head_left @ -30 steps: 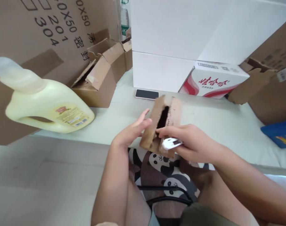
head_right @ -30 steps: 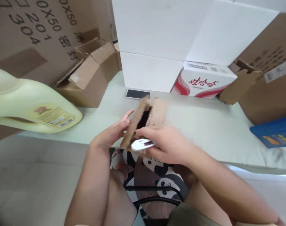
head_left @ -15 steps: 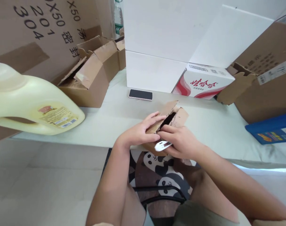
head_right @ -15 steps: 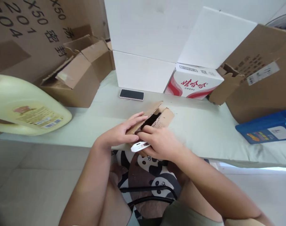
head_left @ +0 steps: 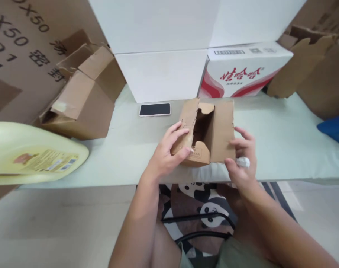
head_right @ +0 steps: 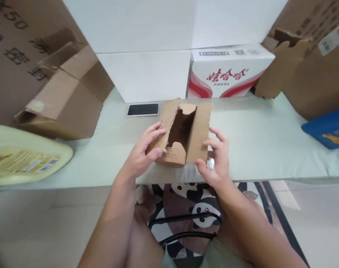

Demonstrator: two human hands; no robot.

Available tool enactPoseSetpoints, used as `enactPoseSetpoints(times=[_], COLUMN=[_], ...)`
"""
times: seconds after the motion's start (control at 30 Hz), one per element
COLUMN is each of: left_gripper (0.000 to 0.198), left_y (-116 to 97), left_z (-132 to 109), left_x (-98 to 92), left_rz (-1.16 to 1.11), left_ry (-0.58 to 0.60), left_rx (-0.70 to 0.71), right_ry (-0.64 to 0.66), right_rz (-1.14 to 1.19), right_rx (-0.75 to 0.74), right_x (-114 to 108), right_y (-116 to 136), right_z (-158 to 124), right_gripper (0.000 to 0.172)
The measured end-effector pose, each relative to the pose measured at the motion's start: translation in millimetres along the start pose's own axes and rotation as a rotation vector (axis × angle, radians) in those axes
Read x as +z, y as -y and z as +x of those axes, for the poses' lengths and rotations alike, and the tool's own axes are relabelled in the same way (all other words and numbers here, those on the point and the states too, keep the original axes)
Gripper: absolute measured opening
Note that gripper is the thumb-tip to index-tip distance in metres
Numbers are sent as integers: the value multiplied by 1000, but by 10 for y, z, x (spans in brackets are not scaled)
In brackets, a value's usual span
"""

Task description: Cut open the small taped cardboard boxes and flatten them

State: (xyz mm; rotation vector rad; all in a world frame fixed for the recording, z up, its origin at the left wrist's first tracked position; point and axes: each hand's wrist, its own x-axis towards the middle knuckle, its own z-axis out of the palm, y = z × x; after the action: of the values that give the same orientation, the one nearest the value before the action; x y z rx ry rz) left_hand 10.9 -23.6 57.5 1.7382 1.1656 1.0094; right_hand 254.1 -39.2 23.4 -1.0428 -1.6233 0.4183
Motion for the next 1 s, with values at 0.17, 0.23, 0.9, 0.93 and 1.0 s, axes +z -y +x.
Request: enactPoseSetpoints(times=[0.17,0.23,0.9,0.93,1.0], left_gripper=[45,42,49,49,47], left_y=[-67,-139,343,372,401], left_z=[102,109,-317,-376,-453], left_x=[143,171,-143,-152,-153], left_rz=[209,240,-193,-278,-421], left_ry=[36,74,-446,-506,-577], left_rx=[67,90,-263,-310,-368], right_ry=[22,123,482,511,546], right_rz=[173,161,690,731,820], right_rx=[68,10,741,660,531], right_x=[23,-2,213,256,313], right_y=[-220,-216,-417,-379,-308], right_z=[40,93,172,172,182], right_gripper=[72,65,24,27,32])
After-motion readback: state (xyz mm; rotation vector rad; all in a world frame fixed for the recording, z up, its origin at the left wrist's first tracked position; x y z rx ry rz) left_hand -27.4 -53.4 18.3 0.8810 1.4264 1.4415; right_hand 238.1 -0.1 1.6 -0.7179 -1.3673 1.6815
